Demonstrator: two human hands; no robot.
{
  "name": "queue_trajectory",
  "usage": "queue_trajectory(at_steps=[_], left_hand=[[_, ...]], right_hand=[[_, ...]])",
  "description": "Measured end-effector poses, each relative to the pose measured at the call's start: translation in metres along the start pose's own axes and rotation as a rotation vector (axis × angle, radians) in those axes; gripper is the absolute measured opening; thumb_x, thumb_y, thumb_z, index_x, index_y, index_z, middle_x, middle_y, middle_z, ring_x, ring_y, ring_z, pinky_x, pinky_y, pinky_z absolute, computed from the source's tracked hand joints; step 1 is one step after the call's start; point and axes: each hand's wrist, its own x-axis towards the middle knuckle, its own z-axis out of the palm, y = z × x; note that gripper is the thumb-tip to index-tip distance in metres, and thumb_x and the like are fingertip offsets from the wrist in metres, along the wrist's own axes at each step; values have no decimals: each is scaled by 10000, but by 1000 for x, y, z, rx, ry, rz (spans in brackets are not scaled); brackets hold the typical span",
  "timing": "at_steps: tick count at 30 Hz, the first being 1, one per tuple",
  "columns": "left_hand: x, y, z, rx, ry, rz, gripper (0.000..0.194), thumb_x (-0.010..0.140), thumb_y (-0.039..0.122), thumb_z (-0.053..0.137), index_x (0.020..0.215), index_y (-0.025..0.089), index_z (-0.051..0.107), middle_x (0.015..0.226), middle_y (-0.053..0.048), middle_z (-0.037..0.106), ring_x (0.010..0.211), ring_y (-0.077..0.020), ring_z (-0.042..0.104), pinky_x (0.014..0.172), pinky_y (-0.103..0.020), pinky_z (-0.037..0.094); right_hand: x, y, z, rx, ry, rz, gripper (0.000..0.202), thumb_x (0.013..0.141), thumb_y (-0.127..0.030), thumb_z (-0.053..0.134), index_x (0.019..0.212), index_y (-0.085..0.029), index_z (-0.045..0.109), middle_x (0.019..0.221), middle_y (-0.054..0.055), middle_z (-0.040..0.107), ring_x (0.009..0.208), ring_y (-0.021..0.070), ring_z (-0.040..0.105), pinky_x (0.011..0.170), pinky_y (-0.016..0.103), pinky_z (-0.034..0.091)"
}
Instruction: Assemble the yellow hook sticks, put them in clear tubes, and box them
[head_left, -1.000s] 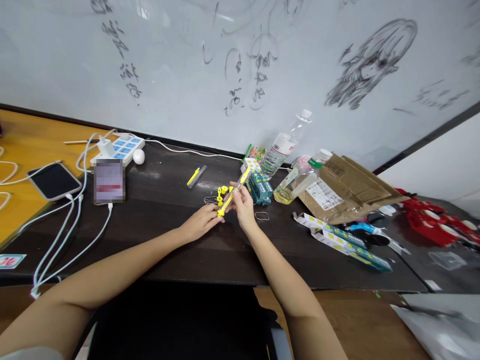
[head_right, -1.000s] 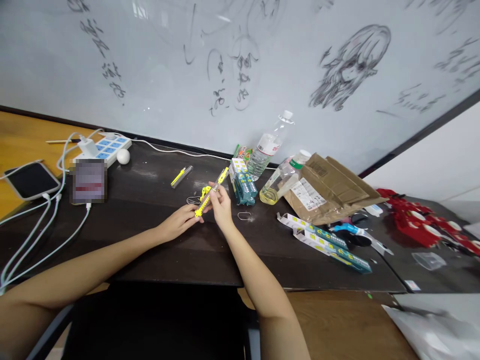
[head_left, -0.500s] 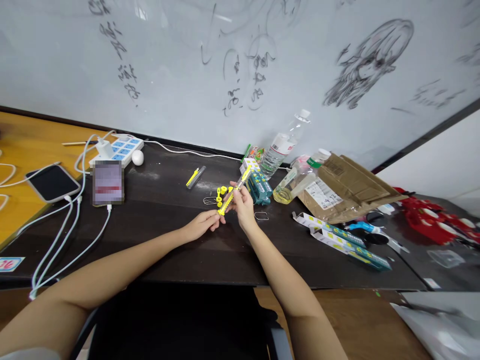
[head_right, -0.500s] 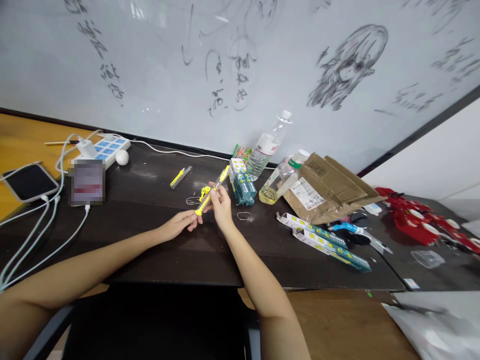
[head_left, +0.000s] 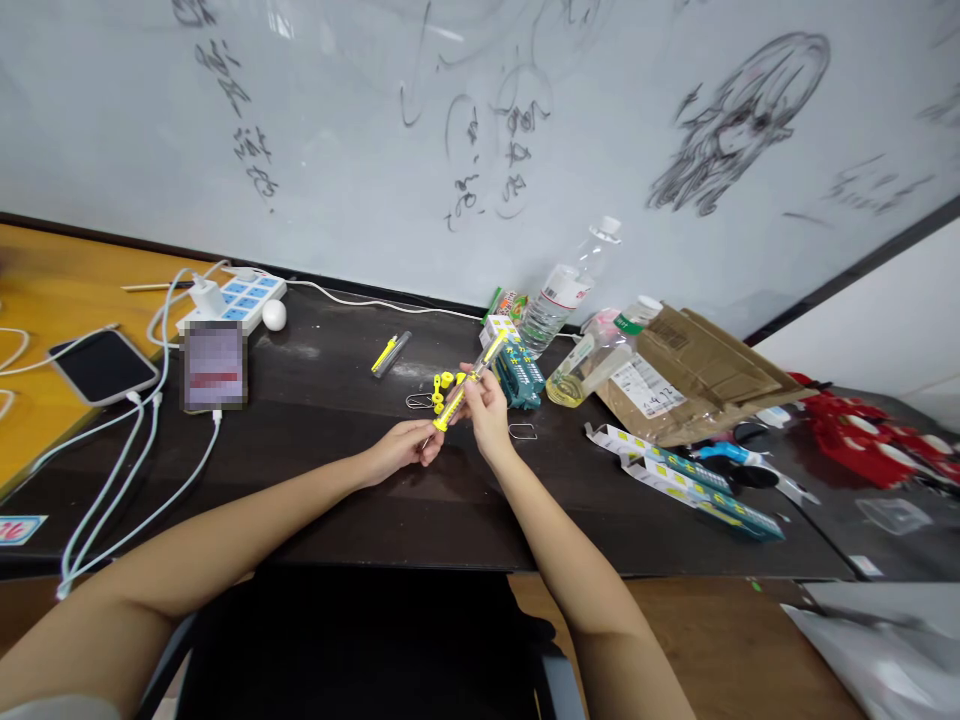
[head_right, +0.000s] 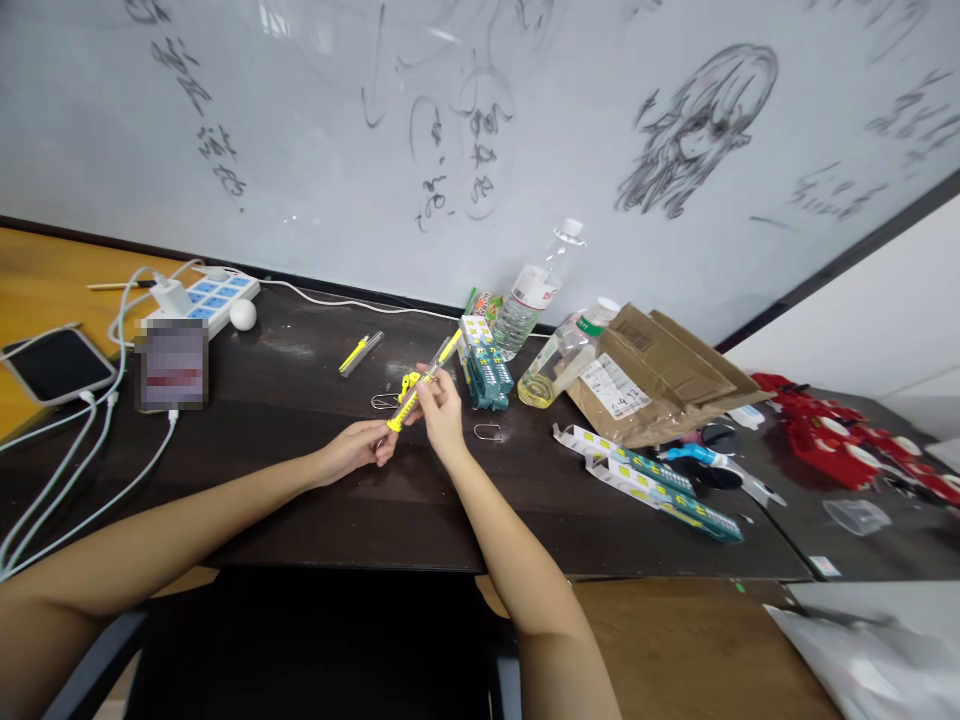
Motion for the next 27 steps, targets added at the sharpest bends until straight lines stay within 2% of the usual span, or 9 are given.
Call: queue_trajectory(at_steps=[4, 10, 15, 19, 23, 27], left_hand=[[-2, 2, 2, -67, -29, -59, 304, 808, 433, 561, 734, 144, 506, 560, 30, 417, 539, -96, 406, 560, -243, 324], [-2, 2, 2, -64, -18, -43, 371, 791, 488, 615, 730, 146, 485, 581, 35, 412, 547, -84, 398, 551, -238, 317], [-4, 1, 2, -71, 9, -47, 389, 759, 495, 651, 721, 144, 489, 578, 40, 411, 544, -75, 399, 553, -230, 328], [-3, -3, -1, -32, 55, -9, 408, 752, 524, 637, 703, 148, 484, 570, 38, 424, 530, -75, 410, 538, -227, 345], [2, -4, -7, 213, 80, 43, 437, 799, 586, 521, 709, 160, 480, 583, 18, 468, 519, -95, 435, 516, -243, 364], [4, 1, -17, 647, 223, 218, 392, 895, 525, 373, 717, 185, 452, 603, 22, 458, 569, -116, 449, 583, -261, 380]], right_hand=[[0, 1, 0, 1, -20, 7, 436, 786, -479, 622, 1123, -222, 517, 684, -20, 650, 477, 93, 562, 367, 177, 422], [-1, 1, 2, 8, -13, 11, 429, 788, -483, 618, 1105, -219, 500, 681, -18, 645, 507, 111, 588, 367, 184, 429], [-2, 9, 5, -16, 20, 14, 394, 793, -492, 606, 1054, -224, 484, 676, -24, 634, 542, 129, 612, 429, 220, 489], [-5, 14, 9, -17, 57, -6, 358, 801, -490, 597, 1010, -227, 473, 657, -37, 617, 519, 124, 605, 425, 220, 490], [-6, 12, 11, 9, 56, -26, 352, 800, -477, 602, 1011, -230, 467, 668, -38, 620, 540, 121, 618, 436, 211, 505], [-4, 13, 11, 34, 71, -51, 336, 777, -432, 644, 975, -236, 456, 729, -31, 642, 613, 125, 650, 458, 203, 524]])
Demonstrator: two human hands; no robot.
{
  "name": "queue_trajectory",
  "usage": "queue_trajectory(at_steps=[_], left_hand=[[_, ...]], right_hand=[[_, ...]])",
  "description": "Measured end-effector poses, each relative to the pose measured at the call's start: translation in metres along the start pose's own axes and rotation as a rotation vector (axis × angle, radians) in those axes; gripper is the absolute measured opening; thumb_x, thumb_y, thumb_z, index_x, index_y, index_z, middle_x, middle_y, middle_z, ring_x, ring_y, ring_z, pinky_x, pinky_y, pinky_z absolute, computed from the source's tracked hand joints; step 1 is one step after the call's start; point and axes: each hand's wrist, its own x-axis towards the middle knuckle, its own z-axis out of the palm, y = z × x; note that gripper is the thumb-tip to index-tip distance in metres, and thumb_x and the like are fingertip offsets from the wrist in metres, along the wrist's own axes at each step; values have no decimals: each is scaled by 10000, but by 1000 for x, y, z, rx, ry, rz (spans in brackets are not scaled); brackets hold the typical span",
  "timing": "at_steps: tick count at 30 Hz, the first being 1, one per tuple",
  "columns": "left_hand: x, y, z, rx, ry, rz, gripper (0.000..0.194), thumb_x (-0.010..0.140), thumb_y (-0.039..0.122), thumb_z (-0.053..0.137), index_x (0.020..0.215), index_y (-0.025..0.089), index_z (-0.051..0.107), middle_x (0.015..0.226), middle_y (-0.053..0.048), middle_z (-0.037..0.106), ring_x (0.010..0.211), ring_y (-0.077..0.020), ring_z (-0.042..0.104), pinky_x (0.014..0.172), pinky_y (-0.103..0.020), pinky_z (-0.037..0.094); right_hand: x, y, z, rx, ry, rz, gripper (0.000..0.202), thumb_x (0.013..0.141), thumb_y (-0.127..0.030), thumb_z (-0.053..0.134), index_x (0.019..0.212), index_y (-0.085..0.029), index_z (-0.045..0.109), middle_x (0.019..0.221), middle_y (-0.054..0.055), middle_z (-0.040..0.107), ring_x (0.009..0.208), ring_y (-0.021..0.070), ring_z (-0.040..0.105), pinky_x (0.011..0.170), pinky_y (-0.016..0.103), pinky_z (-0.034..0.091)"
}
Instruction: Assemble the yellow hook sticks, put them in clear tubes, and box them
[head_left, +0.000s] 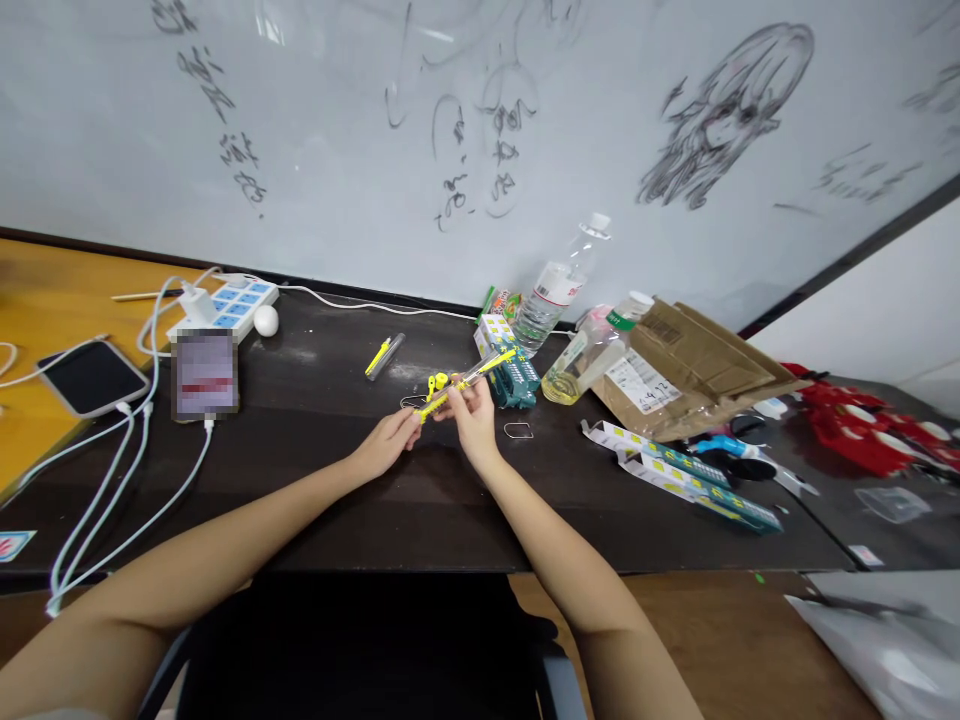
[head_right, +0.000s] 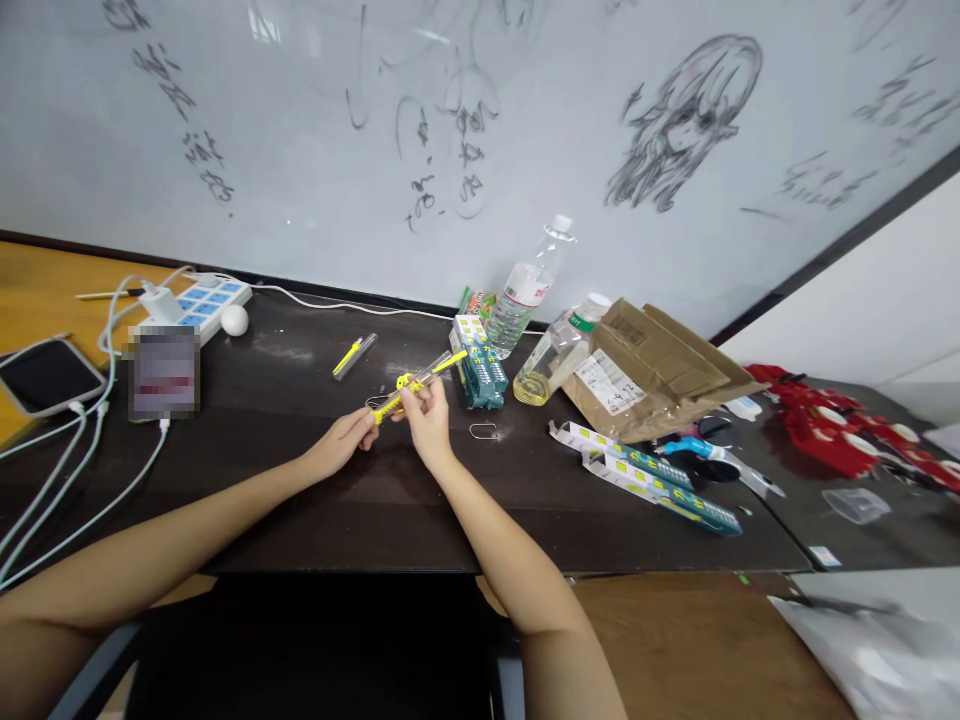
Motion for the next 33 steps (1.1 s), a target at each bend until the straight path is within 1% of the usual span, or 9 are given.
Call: queue_trajectory(at_steps=[4, 8, 16, 22, 26, 28, 30, 31, 33], left_hand=[[0, -4, -7, 334, 75, 41, 318, 945, 412, 289, 741, 206, 422, 633, 16, 475, 613, -145, 470, 637, -283, 368], [-1, -6, -9, 417, 143, 23, 321, 959, 358, 249, 713, 215, 399, 657, 1, 488, 641, -164, 490, 667, -292, 363], [-2, -4, -10, 339, 248, -21, 256, 917, 348, 413, 694, 224, 412, 593, 19, 461, 567, -170, 443, 605, -272, 285], [2, -4, -10, 144, 201, 56, 365, 940, 439, 335, 667, 210, 418, 587, 21, 462, 586, -145, 453, 652, -264, 354], [14, -6, -24, 51, 312, 92, 448, 938, 494, 282, 616, 205, 396, 574, 15, 451, 585, -132, 456, 667, -262, 388], [22, -8, -38, -20, 455, 58, 471, 934, 519, 260, 595, 209, 367, 534, 21, 402, 542, -128, 425, 623, -258, 390], [29, -11, -51, -73, 587, 2, 482, 928, 542, 246, 582, 215, 326, 497, 29, 348, 493, -124, 383, 568, -254, 383], [32, -13, -57, -96, 636, -12, 479, 925, 548, 250, 587, 216, 319, 490, 34, 331, 474, -120, 366, 546, -251, 376], [35, -15, -64, -131, 680, -33, 471, 924, 552, 248, 599, 218, 314, 484, 37, 325, 458, -116, 360, 525, -247, 374]], right_hand=[[2, 10, 2, 16, 32, 41, 350, 746, -419, 677, 944, -218, 470, 781, -12, 659, 655, 141, 669, 494, 228, 545], [1, 16, 7, -1, 66, 41, 338, 744, -423, 677, 907, -205, 477, 745, -8, 664, 661, 149, 669, 580, 267, 558], [-6, 16, 13, -30, 79, 40, 331, 725, -420, 687, 858, -213, 466, 714, -10, 649, 633, 137, 641, 629, 283, 541], [-7, 25, 13, -80, 54, 36, 316, 714, -381, 676, 894, -216, 476, 825, 8, 627, 760, 147, 629, 646, 266, 508], [4, 22, -5, -275, -144, -35, 321, 727, -235, 620, 1016, -219, 484, 894, 21, 648, 881, 168, 617, 735, 289, 474], [14, 17, -21, -427, -70, -124, 348, 735, -159, 541, 1074, -207, 479, 926, 33, 643, 915, 175, 600, 760, 303, 454], [21, 11, -36, -615, 66, -185, 278, 752, -146, 491, 1025, -185, 524, 917, 53, 624, 873, 185, 578, 748, 317, 444], [23, 9, -41, -719, 77, -213, 227, 768, -153, 480, 983, -181, 551, 917, 60, 620, 865, 190, 563, 765, 327, 440], [23, 7, -45, -913, 5, -267, 163, 804, -172, 477, 915, -183, 596, 911, 68, 620, 881, 207, 534, 814, 345, 426]])
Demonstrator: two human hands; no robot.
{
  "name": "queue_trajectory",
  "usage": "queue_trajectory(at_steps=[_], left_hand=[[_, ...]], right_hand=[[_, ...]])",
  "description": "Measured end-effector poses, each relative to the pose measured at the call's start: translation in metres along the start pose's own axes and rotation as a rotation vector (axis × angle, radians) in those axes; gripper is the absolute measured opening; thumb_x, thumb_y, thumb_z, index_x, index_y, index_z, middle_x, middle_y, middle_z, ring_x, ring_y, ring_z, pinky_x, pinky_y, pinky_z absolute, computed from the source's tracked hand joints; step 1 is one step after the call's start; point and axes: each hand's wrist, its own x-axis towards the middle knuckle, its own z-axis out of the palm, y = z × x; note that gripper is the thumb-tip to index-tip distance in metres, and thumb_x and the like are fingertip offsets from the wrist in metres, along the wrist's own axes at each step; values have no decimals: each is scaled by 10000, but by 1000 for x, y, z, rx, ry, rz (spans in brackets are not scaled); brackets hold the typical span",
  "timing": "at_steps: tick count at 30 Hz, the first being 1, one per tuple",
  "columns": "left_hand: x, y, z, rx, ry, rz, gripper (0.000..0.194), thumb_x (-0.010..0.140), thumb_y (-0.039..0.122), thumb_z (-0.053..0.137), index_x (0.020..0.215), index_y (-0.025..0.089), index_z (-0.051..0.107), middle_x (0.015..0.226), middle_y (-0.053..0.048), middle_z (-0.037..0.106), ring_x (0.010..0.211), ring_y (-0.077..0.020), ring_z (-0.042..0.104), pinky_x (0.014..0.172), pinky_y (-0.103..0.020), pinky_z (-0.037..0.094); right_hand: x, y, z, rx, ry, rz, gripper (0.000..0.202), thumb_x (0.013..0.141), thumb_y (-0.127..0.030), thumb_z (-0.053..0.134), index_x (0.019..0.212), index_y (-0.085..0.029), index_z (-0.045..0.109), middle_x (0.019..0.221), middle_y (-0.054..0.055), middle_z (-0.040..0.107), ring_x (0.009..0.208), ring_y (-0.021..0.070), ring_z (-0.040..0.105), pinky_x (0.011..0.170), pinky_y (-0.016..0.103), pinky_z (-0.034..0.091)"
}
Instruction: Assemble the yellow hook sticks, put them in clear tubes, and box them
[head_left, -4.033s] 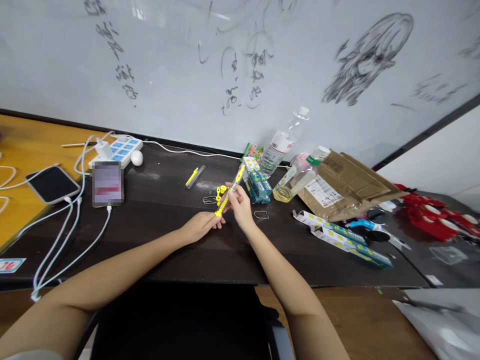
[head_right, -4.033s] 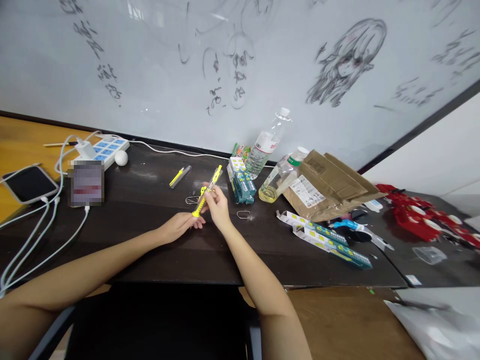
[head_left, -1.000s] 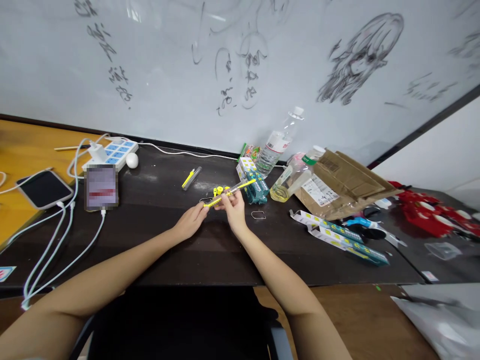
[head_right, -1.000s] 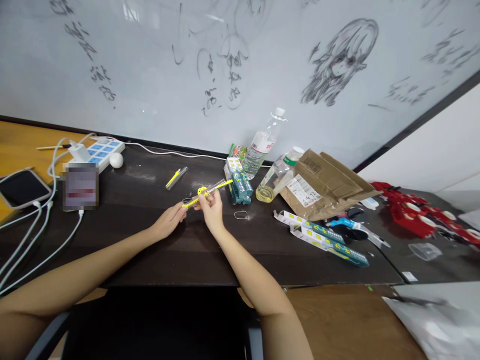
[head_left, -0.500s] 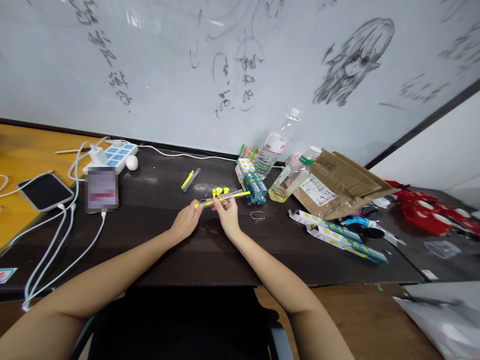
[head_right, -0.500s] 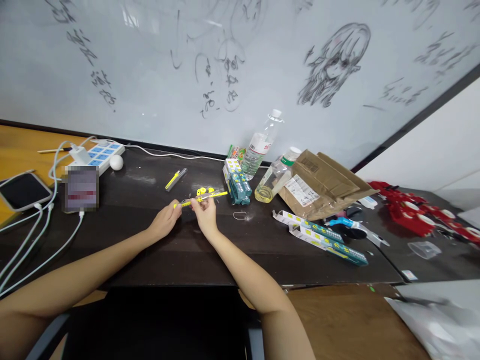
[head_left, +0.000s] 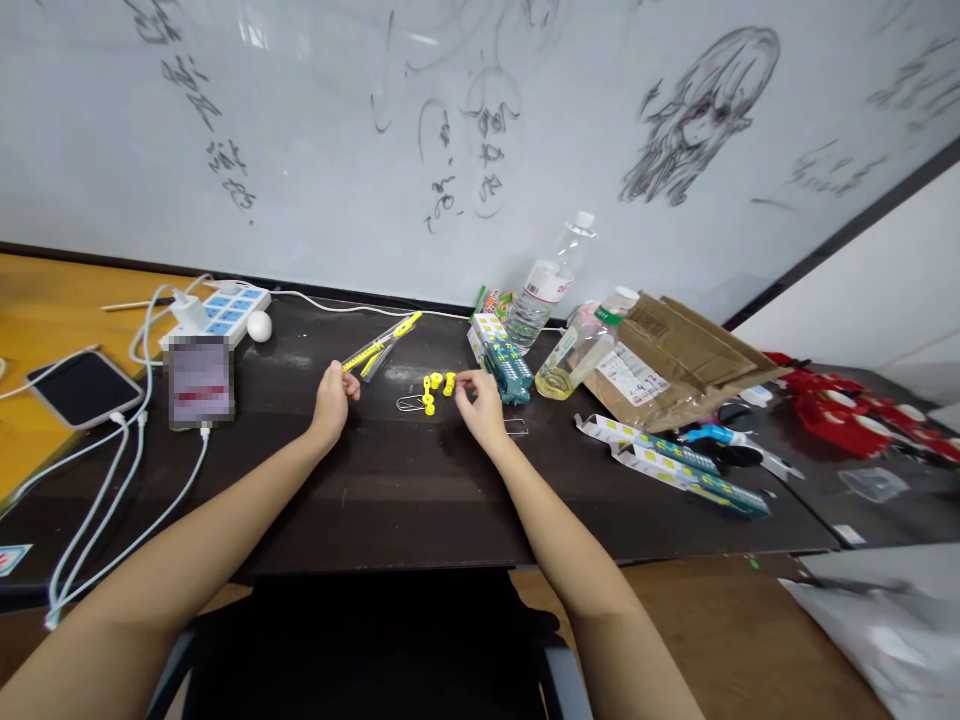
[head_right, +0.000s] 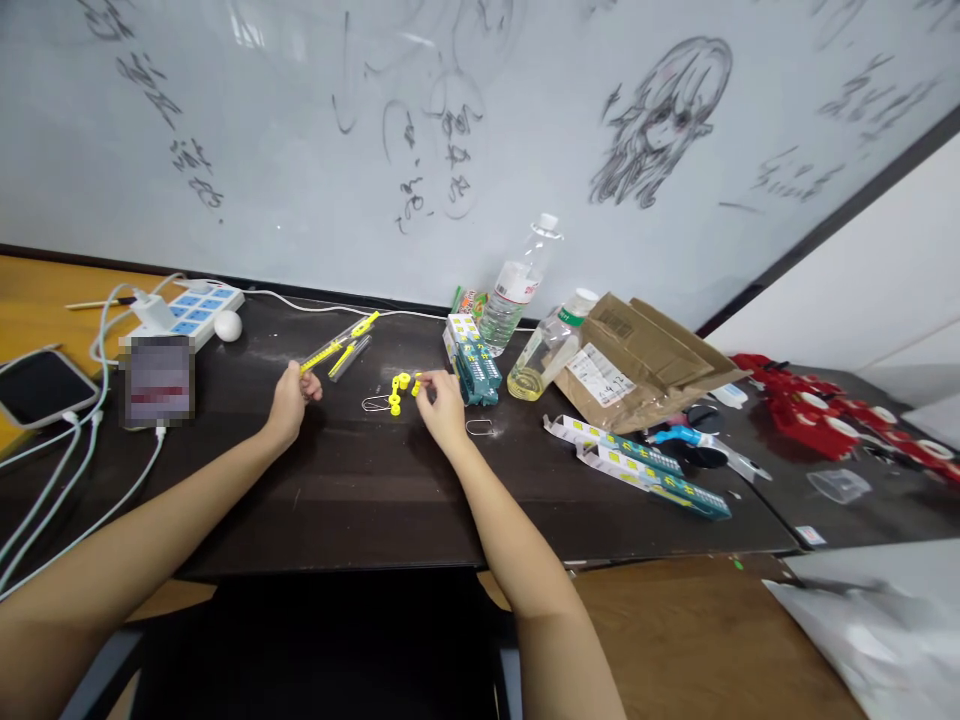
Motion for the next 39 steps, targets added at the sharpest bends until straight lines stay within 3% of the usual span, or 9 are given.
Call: queue_trajectory(at_steps=[5, 11, 17, 20, 22, 26, 29, 33, 39], left_hand=[[-4, -5, 1, -40, -19, -1, 442, 927, 529, 243, 622, 219, 321, 512, 40, 337, 465, -114, 376, 532, -247, 378], [-7, -11, 2, 52, -18, 59, 391, 923, 469, 294, 631, 216, 348, 530, 33, 391, 503, -116, 423, 575, -239, 397], [-1, -12, 0, 11, 38, 38, 394, 922, 478, 282, 626, 220, 320, 514, 43, 376, 473, -109, 409, 535, -228, 391], [-2, -11, -1, 21, 36, 27, 389, 919, 471, 295, 624, 219, 324, 509, 45, 378, 473, -108, 406, 538, -228, 389], [-4, -9, -1, 40, 20, 20, 379, 917, 456, 307, 624, 217, 334, 505, 46, 380, 478, -110, 408, 546, -229, 387], [-9, -7, -1, 89, -54, 70, 348, 923, 393, 320, 630, 209, 351, 524, 43, 394, 509, -110, 414, 571, -232, 373], [-12, -5, -1, 142, -114, 102, 345, 927, 360, 325, 620, 204, 348, 529, 41, 398, 517, -107, 409, 564, -231, 356], [-15, 0, 0, 208, -167, 117, 337, 921, 323, 337, 606, 202, 350, 521, 36, 397, 508, -108, 397, 523, -225, 333], [-16, 1, -1, 244, -200, 139, 313, 912, 335, 359, 627, 204, 354, 535, 38, 395, 500, -108, 379, 505, -227, 313]], right_hand=[[-9, -8, 16, -259, -233, -148, 193, 884, -271, 501, 981, -205, 654, 966, 73, 626, 934, 232, 504, 858, 357, 398], [13, -17, 38, -537, -311, -189, 242, 904, -331, 506, 1036, -207, 666, 987, 115, 609, 977, 265, 485, 821, 379, 398], [35, -25, 61, -677, -427, -211, 114, 835, -271, 610, 867, -177, 665, 948, 137, 622, 965, 280, 498, 772, 378, 412], [37, -24, 61, -523, -409, -191, 19, 805, -199, 622, 819, -186, 625, 891, 106, 636, 938, 249, 514, 773, 356, 414], [36, -18, 54, -274, -349, -116, 37, 791, -189, 618, 817, -194, 592, 803, 55, 631, 852, 207, 536, 739, 324, 421], [22, 3, 28, 422, -191, 190, 215, 721, -322, 679, 769, -194, 513, 646, -39, 570, 585, 113, 513, 564, 238, 411], [9, 16, 8, 749, -143, 381, 323, 639, -370, 749, 770, -192, 513, 642, -46, 593, 536, 90, 507, 492, 208, 395], [4, 20, -8, 874, -133, 476, 344, 588, -358, 796, 775, -170, 577, 635, -30, 629, 544, 85, 546, 518, 216, 457], [10, 18, -13, 902, -156, 448, 358, 573, -362, 812, 794, -159, 616, 667, -37, 642, 590, 82, 598, 618, 246, 530]])
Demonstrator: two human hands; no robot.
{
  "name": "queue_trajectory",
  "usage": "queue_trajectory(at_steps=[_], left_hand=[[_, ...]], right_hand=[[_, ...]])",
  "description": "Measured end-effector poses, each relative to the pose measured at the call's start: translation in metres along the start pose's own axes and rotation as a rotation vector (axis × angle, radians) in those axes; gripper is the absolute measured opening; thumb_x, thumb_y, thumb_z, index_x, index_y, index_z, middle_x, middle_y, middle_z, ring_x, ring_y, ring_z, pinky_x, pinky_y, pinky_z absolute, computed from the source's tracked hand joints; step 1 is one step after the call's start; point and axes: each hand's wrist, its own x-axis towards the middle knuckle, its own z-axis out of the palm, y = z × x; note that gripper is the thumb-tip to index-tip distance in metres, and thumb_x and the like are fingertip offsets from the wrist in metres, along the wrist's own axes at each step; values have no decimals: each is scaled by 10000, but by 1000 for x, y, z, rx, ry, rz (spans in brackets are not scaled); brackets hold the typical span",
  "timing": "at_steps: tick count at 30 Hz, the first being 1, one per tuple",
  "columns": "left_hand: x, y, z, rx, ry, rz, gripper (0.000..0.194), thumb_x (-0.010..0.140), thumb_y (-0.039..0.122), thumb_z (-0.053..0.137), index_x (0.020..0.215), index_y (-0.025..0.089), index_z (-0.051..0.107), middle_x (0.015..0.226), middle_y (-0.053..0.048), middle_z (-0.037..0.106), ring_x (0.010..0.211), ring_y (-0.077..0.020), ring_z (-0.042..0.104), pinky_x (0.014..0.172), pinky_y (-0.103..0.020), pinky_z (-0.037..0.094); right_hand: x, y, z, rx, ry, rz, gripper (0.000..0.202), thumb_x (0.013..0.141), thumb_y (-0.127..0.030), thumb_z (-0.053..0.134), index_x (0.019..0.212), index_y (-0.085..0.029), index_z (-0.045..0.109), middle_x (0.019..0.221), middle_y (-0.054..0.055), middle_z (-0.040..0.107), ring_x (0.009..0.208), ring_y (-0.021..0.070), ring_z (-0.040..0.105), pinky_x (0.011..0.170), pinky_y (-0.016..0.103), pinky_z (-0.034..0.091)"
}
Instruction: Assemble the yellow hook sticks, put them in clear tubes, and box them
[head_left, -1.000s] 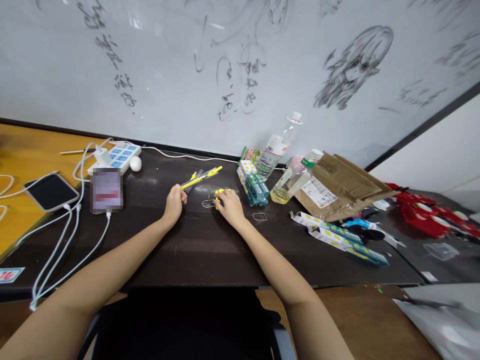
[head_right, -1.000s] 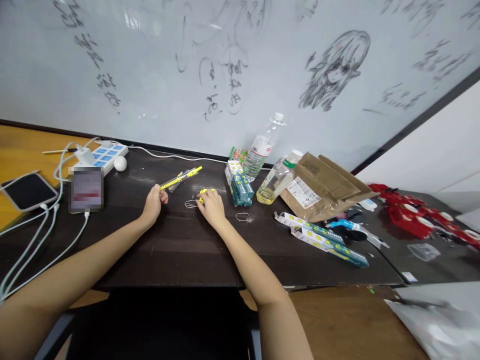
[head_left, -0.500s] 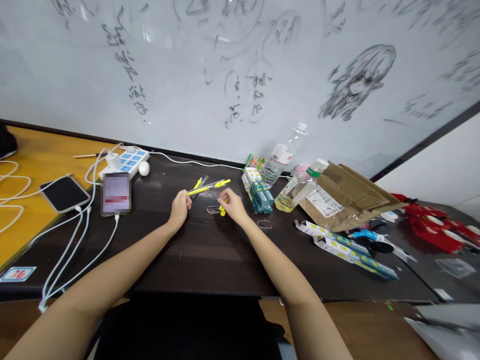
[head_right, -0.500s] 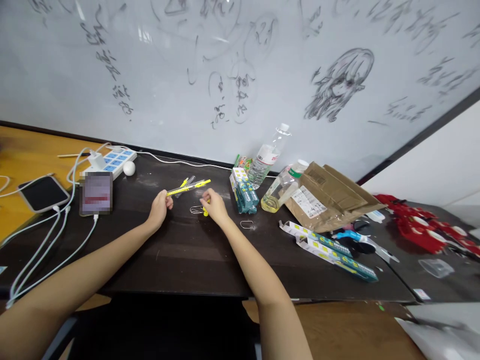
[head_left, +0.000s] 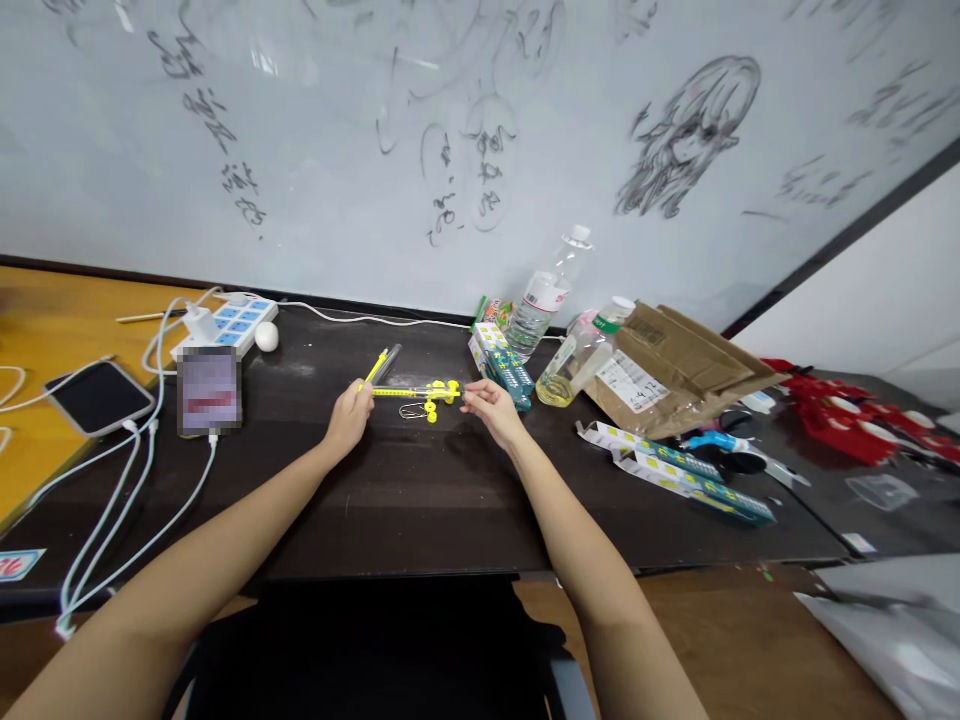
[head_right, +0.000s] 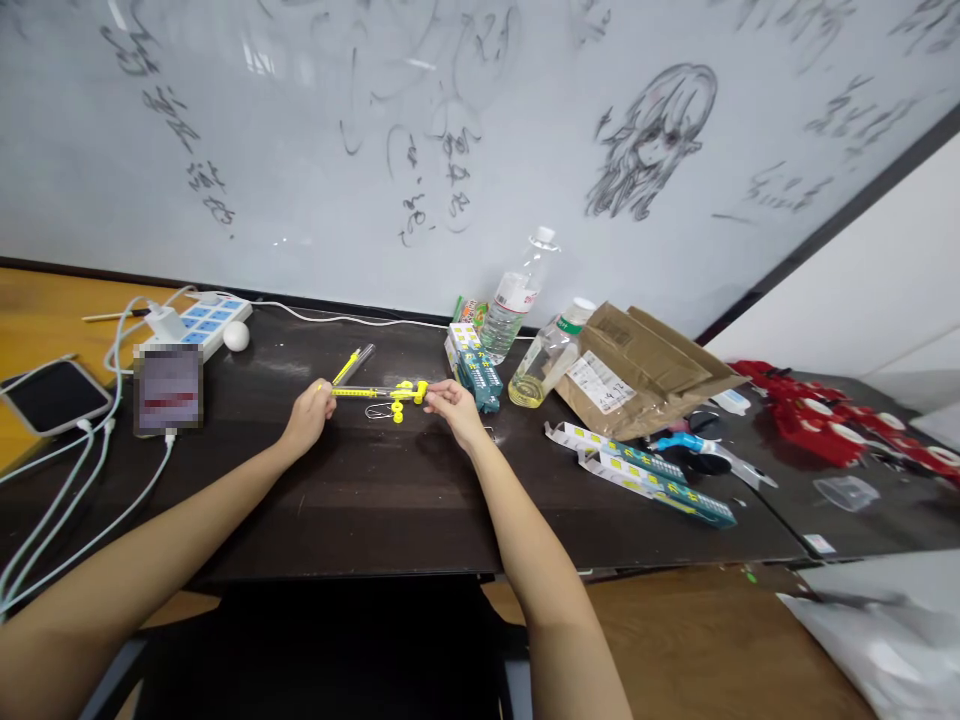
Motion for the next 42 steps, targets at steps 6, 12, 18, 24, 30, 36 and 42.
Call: queue_trajectory(at_steps=[6, 12, 18, 24, 30, 36, 42], left_hand=[[0, -2, 1, 4, -5, 6, 310, 912, 345, 344, 634, 207, 347, 535, 39, 387, 494, -109, 378, 501, -228, 317], [0, -1, 1, 25, -9, 1, 318, 908, 367, 334, 632, 209, 332, 529, 41, 377, 490, -108, 373, 494, -221, 320], [1, -2, 2, 39, -14, 21, 319, 910, 370, 320, 635, 210, 342, 534, 40, 376, 492, -107, 377, 488, -216, 327], [0, -2, 1, 38, -20, 10, 320, 907, 373, 323, 632, 210, 332, 534, 39, 377, 489, -107, 373, 484, -216, 325], [-1, -2, 3, 24, -48, 26, 321, 907, 386, 321, 640, 209, 347, 539, 38, 377, 497, -110, 385, 494, -220, 338], [-1, -3, 3, 32, -45, 25, 311, 913, 360, 320, 643, 207, 347, 540, 39, 378, 496, -106, 384, 490, -215, 334], [-2, -1, 3, 18, -46, 27, 305, 909, 351, 321, 639, 210, 339, 541, 38, 374, 504, -108, 377, 496, -218, 337]], right_hand=[[-2, 1, -3, -39, -56, -9, 329, 595, -325, 806, 808, -147, 629, 692, -28, 640, 617, 83, 604, 635, 246, 530], [-2, -1, 0, -56, -58, 7, 327, 585, -336, 810, 787, -157, 626, 713, -17, 648, 613, 91, 605, 638, 255, 524], [-1, 0, -1, -67, -56, -5, 323, 589, -347, 805, 789, -170, 624, 738, -7, 641, 633, 104, 599, 655, 278, 528], [-2, 1, -2, -80, -101, -5, 302, 613, -334, 797, 800, -173, 624, 747, -7, 648, 627, 105, 609, 657, 281, 528], [-3, 5, 2, -44, -92, -2, 309, 586, -315, 817, 788, -173, 632, 714, -20, 639, 640, 94, 595, 669, 268, 541], [-7, 0, 5, 54, -142, 50, 290, 634, -324, 793, 825, -182, 628, 732, -14, 658, 709, 102, 621, 727, 273, 550], [-7, 0, 4, 36, -159, 56, 303, 634, -327, 795, 806, -187, 588, 705, -20, 659, 703, 108, 628, 720, 282, 548]])
